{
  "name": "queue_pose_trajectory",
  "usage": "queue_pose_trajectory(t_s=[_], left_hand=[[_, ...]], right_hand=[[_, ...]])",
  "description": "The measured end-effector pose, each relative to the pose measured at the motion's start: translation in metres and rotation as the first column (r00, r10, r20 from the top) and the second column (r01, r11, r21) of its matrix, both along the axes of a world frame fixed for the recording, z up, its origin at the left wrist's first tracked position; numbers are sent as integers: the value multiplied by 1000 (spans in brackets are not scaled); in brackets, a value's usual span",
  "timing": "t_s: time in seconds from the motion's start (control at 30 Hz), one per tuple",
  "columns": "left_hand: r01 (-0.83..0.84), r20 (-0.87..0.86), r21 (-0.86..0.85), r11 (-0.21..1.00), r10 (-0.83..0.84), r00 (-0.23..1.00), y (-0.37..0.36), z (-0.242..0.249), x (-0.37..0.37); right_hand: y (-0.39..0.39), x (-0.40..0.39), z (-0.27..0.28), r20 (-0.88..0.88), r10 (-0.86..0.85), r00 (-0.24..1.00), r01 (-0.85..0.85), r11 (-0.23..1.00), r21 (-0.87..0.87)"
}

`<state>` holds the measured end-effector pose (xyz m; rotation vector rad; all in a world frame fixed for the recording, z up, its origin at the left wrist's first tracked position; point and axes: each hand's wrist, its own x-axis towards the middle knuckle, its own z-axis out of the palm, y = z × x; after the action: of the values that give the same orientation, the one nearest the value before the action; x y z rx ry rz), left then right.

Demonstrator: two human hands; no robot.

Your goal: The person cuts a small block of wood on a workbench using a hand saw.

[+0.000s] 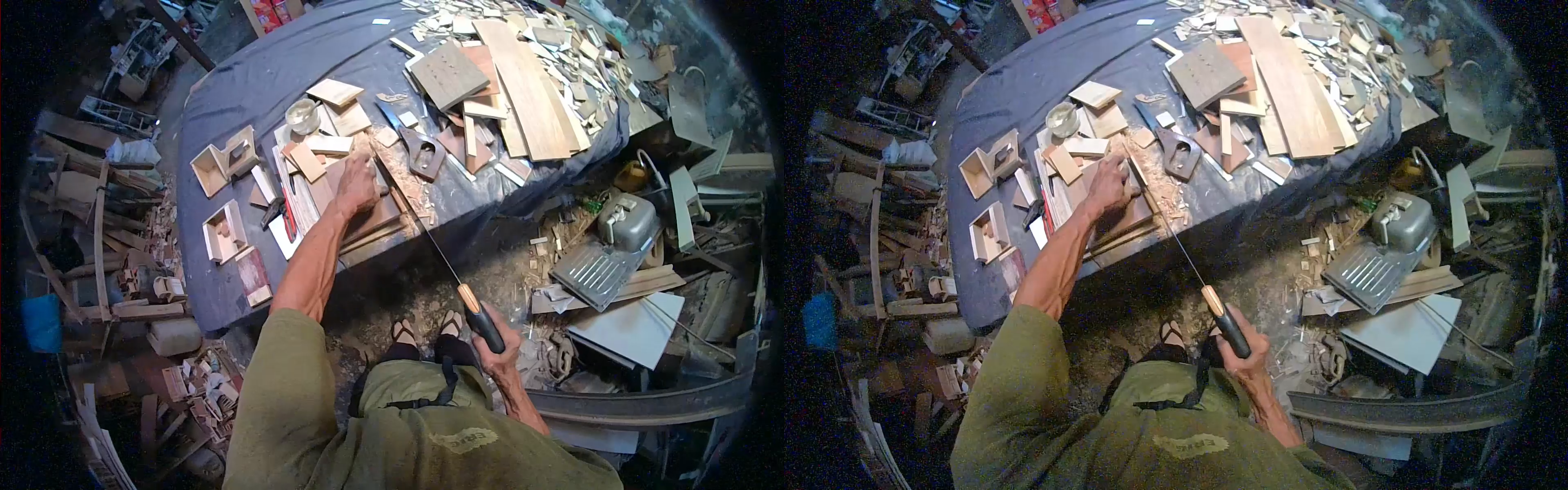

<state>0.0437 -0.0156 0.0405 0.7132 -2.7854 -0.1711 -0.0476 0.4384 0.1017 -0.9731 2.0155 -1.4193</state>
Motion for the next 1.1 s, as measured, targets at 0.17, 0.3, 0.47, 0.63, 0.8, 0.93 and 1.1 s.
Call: queue_pose_trajectory(t_s=[0.17, 0.3, 0.47, 0.63, 0.8, 0.93, 1.1], left_hand=[[-7, -21, 8, 1000, 8, 1000, 3, 1, 3], [7, -25, -55, 998, -8, 1000, 4, -1, 0], [-8, 41, -9, 1000, 8, 999, 5, 8, -3], [-90, 72, 29, 996, 88, 994, 4, 2, 0], [-63, -67, 173, 983, 75, 995, 13, 14, 0], [-141, -108, 121, 983, 154, 982, 19, 8, -2], [-204, -150, 294, 934, 256, 955, 33, 48, -7]], right_hand=[[-5, 13, 30, 97, -19, 995, 14, 998, 55], [-10, 10, 23, -42, -61, 997, 59, 997, -48], [1, 8, 31, -84, 6, 996, -10, 999, -45], [46, 13, 42, 2, -25, 1000, 25, 1000, 9], [58, 10, 53, 10, -59, 998, 58, 995, 85], [46, 5, 48, -21, -81, 996, 82, 996, 33], [40, 4, 48, 57, -163, 985, 162, 986, 34]])
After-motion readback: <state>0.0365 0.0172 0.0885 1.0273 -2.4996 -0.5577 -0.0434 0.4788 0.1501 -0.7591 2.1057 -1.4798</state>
